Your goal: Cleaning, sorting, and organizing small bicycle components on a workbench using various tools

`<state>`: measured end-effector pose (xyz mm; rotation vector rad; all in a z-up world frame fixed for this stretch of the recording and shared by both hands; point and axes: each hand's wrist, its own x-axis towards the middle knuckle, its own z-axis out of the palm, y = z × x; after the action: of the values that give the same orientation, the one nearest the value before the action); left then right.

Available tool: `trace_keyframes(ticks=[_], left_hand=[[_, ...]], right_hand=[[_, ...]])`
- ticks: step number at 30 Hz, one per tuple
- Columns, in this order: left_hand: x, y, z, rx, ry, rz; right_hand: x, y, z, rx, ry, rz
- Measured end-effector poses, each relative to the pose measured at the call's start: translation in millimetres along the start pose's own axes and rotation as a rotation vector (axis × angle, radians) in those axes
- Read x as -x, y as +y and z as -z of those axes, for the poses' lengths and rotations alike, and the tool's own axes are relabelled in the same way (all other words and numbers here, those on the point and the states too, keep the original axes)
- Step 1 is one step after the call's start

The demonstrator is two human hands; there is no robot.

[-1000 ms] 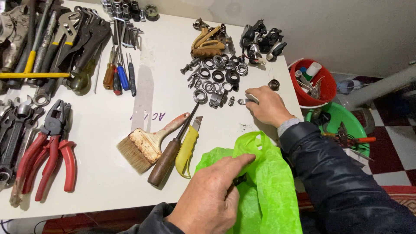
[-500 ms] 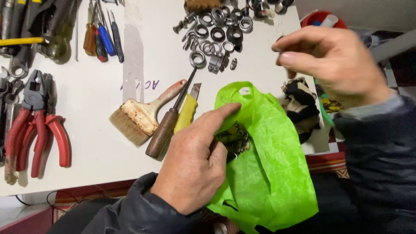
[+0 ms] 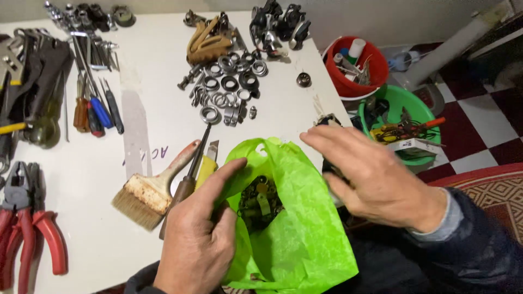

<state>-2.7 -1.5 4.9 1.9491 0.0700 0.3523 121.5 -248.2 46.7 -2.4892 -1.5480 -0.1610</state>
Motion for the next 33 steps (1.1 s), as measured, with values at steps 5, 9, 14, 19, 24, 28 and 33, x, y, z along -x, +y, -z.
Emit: trace_keyframes(ticks=[5, 9, 14, 19, 24, 28, 33], left_hand=[[-3.2, -3.5, -7.7, -0.040, 0.020, 0.051], [-1.6, 2.6, -22.1, 0.236, -0.062, 0.110], [-0.4, 0.9, -32.3, 0.458, -0.184, 0.113], [-4.9, 6.6, -4.7, 0.582, -0.159, 0.263], [0.2, -18.0, 17.9, -0.121, -0.561, 0.063], [7.3, -25.9, -16.4, -0.619, -0.523, 0.099], [-0.6, -22.7, -16.1, -0.127, -0.144, 0.275]], right_hand=[[25.7, -6.1, -59.1, -0.259, -0.060, 0.032], [3.3, -34.6, -66.5, -0.504, 0.196, 0.107], [-9.5, -39.9, -75.2, -0.850, -0.025, -0.417], [-14.6, -24.3, -75.5, -1.137, -0.012, -0.563], [-5.8, -10.3, -91.7, -1.509, 0.070, -0.609], [-10.5, -28.0, -84.1, -1.635, 0.140, -0.571], [-10.2, -31.4, -63.0, -1.326, 0.027, -0.436]])
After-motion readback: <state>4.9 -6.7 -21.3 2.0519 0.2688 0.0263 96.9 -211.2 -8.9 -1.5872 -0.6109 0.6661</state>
